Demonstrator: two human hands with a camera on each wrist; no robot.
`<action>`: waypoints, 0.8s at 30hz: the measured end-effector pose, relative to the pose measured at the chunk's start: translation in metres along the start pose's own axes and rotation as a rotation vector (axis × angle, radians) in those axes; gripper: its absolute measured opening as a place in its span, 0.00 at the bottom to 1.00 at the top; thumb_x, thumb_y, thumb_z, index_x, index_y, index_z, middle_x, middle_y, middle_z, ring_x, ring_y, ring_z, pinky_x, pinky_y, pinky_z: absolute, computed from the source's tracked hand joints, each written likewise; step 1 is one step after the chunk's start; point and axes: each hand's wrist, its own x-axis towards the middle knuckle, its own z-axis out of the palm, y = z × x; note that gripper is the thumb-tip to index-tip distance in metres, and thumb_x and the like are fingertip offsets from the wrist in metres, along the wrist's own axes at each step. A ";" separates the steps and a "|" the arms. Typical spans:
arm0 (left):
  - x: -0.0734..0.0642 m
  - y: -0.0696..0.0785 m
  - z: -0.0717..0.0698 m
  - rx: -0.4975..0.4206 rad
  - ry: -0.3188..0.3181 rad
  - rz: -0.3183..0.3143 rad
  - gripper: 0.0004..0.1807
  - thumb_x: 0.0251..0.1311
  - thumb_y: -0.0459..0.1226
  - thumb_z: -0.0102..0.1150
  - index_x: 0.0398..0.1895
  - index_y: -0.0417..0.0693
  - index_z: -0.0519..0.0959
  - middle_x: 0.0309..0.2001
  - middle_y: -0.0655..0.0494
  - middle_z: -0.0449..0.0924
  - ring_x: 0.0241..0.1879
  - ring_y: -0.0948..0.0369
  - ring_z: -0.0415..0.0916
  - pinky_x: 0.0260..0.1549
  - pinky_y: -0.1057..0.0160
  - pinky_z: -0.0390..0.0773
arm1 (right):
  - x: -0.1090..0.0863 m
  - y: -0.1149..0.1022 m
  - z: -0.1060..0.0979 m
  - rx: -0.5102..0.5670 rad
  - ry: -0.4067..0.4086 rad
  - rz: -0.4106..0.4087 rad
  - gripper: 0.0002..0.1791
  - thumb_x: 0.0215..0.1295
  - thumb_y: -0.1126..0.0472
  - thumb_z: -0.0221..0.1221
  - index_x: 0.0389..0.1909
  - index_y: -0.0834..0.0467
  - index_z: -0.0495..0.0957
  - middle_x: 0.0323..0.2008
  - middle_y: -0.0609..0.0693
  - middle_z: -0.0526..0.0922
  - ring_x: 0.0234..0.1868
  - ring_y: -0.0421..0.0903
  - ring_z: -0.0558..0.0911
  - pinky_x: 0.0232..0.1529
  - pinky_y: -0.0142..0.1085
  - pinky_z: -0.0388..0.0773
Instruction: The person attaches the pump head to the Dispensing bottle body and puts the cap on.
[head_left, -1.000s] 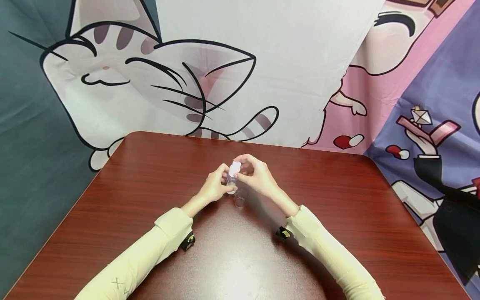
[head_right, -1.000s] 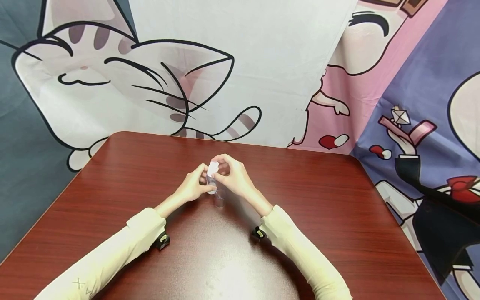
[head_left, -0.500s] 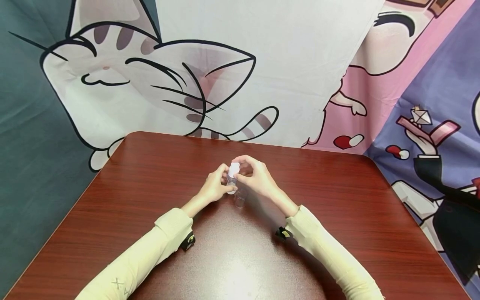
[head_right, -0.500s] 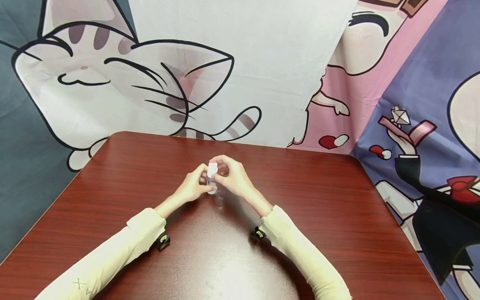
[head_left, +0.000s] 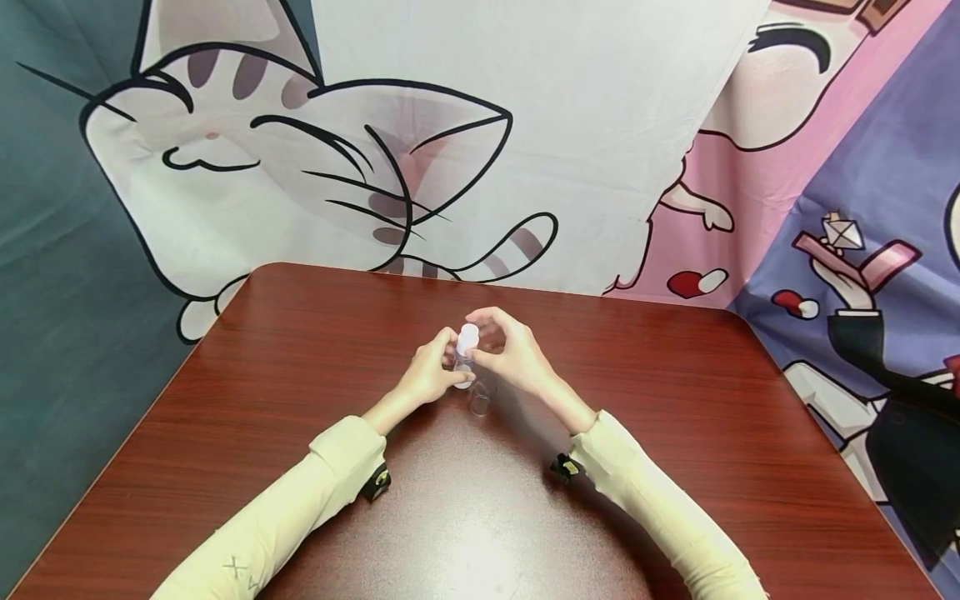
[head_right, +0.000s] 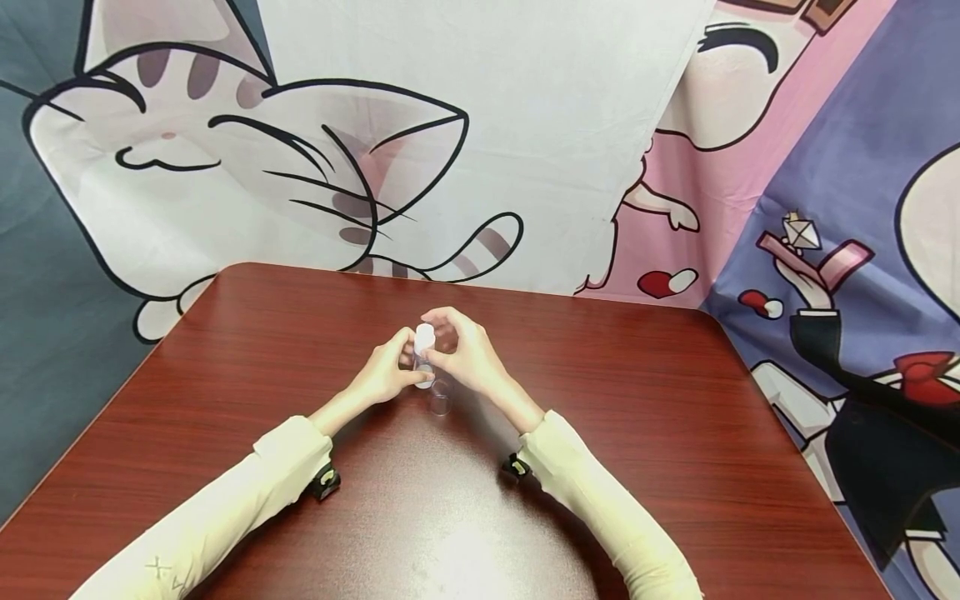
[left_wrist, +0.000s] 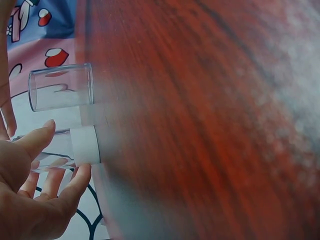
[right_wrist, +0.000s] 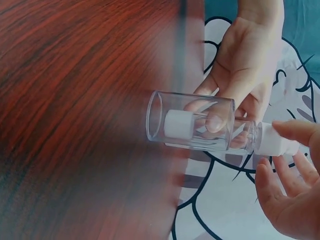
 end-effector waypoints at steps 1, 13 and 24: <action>0.000 0.000 0.000 0.000 0.000 -0.004 0.23 0.48 0.32 0.72 0.41 0.43 0.67 0.37 0.44 0.81 0.38 0.51 0.82 0.39 0.55 0.79 | 0.000 0.000 0.000 -0.007 0.002 -0.005 0.24 0.55 0.68 0.67 0.53 0.58 0.74 0.47 0.52 0.81 0.41 0.46 0.84 0.44 0.37 0.82; 0.001 0.000 0.000 -0.002 0.002 -0.009 0.24 0.47 0.31 0.72 0.42 0.42 0.67 0.39 0.43 0.82 0.38 0.51 0.82 0.40 0.55 0.79 | -0.005 -0.028 -0.006 0.019 -0.092 -0.035 0.25 0.61 0.75 0.52 0.60 0.63 0.70 0.57 0.59 0.78 0.56 0.54 0.80 0.58 0.49 0.73; 0.001 0.001 0.000 0.004 -0.004 -0.017 0.24 0.47 0.31 0.72 0.42 0.42 0.67 0.39 0.43 0.81 0.38 0.51 0.81 0.39 0.56 0.78 | -0.008 -0.035 -0.008 -0.015 -0.100 -0.023 0.23 0.61 0.76 0.52 0.59 0.65 0.70 0.55 0.62 0.79 0.53 0.58 0.82 0.55 0.49 0.77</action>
